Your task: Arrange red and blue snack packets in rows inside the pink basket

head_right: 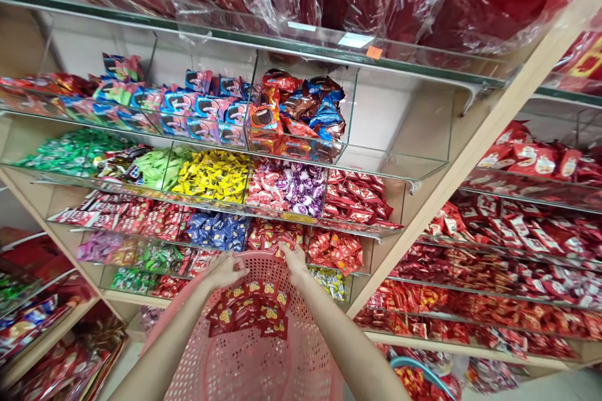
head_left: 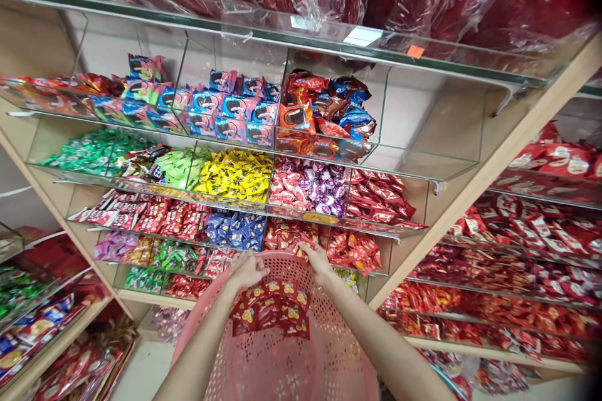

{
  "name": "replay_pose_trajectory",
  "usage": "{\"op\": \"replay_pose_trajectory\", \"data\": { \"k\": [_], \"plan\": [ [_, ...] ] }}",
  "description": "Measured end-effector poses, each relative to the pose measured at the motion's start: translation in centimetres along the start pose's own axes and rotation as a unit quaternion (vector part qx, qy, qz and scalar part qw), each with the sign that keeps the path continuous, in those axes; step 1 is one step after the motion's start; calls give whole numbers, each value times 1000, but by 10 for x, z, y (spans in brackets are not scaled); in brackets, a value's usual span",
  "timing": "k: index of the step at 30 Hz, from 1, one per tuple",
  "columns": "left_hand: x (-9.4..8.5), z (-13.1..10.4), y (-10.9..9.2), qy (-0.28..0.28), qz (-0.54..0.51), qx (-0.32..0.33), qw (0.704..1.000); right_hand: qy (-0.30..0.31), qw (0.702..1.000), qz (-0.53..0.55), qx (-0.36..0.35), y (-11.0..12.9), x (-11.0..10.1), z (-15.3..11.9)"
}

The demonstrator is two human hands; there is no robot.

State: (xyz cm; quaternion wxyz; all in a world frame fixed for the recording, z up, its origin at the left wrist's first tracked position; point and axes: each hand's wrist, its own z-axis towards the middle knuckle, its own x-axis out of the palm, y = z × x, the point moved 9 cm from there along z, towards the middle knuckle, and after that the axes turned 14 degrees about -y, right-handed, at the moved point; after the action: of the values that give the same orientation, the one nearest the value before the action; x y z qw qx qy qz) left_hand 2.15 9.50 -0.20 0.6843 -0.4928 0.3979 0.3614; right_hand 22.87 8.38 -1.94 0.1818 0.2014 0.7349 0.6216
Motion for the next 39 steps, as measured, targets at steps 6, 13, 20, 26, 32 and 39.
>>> {"op": "replay_pose_trajectory", "data": {
  "k": [6,13,20,26,32,39],
  "plan": [
    [1,1,1,-6,12,6,1000,65,989,59,116,-41,0,-45],
    [-3,0,-4,-10,23,30,999,52,992,-35,114,-62,-20,-52],
    [-4,0,-5,-7,37,24,999,66,989,-113,69,-72,-19,-51],
    [-4,0,-5,-9,37,27,999,136,974,-170,55,-71,-18,-56],
    [-3,-1,-6,-6,33,27,999,243,951,-186,47,-71,-19,-61],
    [0,1,-5,-7,48,40,998,296,930,-217,19,-71,-18,-66]
  ]
}}
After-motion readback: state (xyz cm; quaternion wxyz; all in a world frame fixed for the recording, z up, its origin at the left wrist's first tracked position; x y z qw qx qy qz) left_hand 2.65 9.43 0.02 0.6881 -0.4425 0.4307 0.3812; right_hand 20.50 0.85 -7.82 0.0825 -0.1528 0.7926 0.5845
